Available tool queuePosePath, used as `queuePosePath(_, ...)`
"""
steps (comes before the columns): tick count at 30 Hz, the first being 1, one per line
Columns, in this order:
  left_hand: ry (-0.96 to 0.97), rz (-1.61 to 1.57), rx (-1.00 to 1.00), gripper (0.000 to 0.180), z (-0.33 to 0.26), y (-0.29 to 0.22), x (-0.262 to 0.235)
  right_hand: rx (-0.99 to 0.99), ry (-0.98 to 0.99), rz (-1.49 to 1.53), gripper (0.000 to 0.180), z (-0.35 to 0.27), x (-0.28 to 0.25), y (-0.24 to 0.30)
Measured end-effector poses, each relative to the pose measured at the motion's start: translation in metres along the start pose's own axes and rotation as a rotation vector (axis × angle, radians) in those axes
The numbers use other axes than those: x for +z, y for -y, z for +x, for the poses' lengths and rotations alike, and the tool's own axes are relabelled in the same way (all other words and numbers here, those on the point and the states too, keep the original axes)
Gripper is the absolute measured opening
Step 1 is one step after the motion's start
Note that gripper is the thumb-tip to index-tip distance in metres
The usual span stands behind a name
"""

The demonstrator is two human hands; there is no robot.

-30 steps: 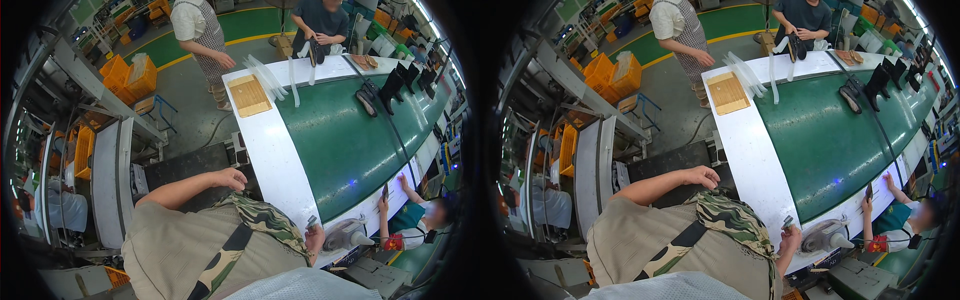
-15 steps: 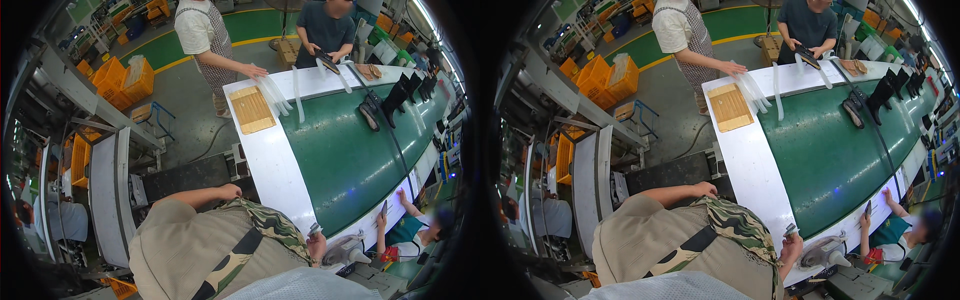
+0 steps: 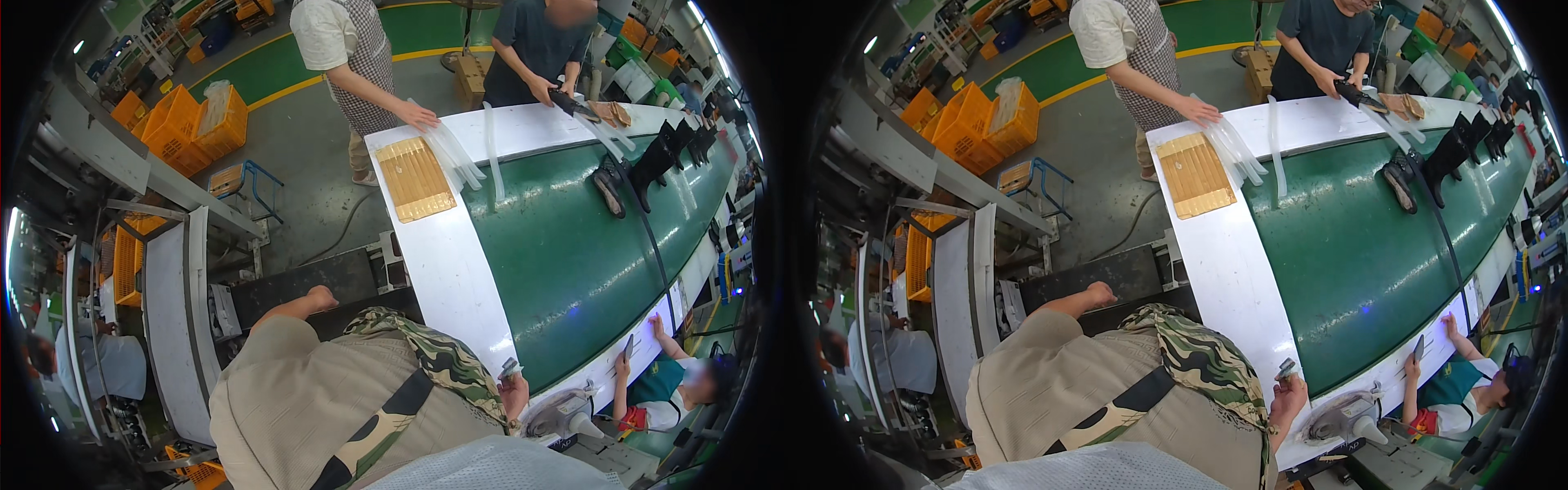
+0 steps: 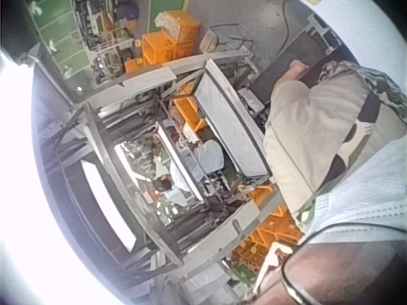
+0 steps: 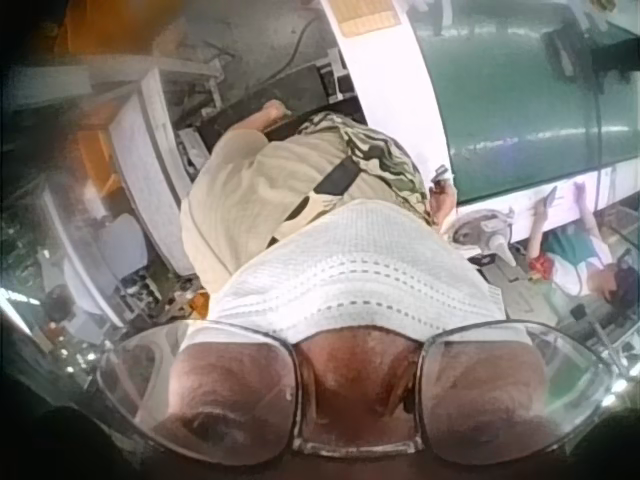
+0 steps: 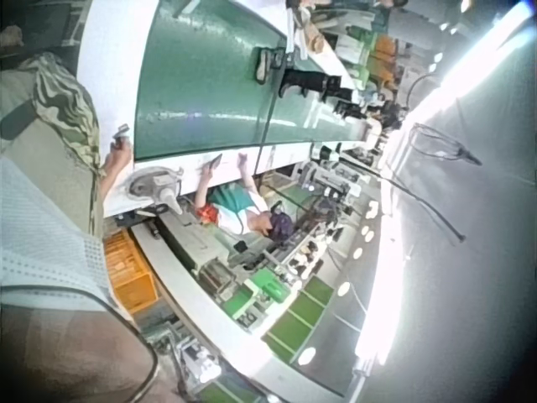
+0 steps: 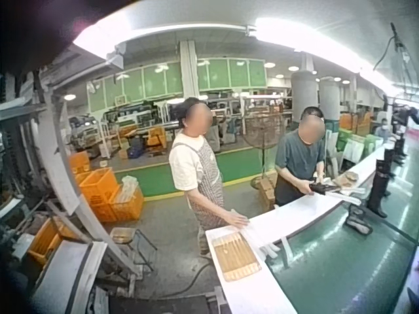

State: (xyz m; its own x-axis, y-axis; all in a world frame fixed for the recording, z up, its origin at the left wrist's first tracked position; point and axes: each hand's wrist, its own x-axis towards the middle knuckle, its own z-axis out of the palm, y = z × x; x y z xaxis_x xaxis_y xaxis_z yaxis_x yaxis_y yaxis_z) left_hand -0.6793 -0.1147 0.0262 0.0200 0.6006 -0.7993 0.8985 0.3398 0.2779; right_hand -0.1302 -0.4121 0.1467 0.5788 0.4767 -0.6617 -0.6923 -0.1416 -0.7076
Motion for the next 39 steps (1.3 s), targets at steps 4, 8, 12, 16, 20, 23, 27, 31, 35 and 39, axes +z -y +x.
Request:
queuePosePath(4,0.002,-0.222,0.087,0.028,0.001,-0.037,0.027,0.030,0.039,-0.008,0.016,0.004,0.006,-0.002)
queuePosePath(8,0.008,-0.041,0.374,0.034,0.014,-0.070,0.057,0.022,0.034,-0.008,0.016,0.004,0.007,-0.004)
queuePosePath(12,0.069,0.017,0.410,0.037,0.021,-0.080,0.070,0.018,0.002,-0.008,0.016,-0.001,0.009,-0.005)
queuePosePath(16,0.042,0.060,0.323,0.034,0.015,-0.068,0.061,0.024,0.006,-0.004,0.015,-0.007,0.004,-0.007)
queuePosePath(20,0.092,0.001,0.125,0.032,0.009,-0.038,0.042,0.021,0.005,-0.005,0.013,-0.013,0.000,-0.006)
queuePosePath(23,0.092,-0.032,0.061,0.030,0.008,-0.025,0.032,0.013,-0.005,0.001,0.013,-0.018,-0.002,-0.006)
queuePosePath(27,0.064,-0.081,0.078,0.027,0.006,-0.025,0.038,0.006,-0.012,-0.017,0.013,-0.019,0.001,-0.003)
queuePosePath(31,0.094,-0.082,0.137,0.028,-0.001,-0.053,0.052,0.009,0.004,-0.038,0.013,-0.014,0.001,-0.001)
queuePosePath(35,0.074,-0.120,0.223,0.029,0.000,-0.068,0.071,0.020,0.036,-0.046,0.014,-0.010,0.003,0.004)
queuePosePath(39,-0.031,-0.004,0.360,0.031,0.016,-0.059,0.083,0.017,0.010,-0.045,0.014,-0.014,0.008,0.006)
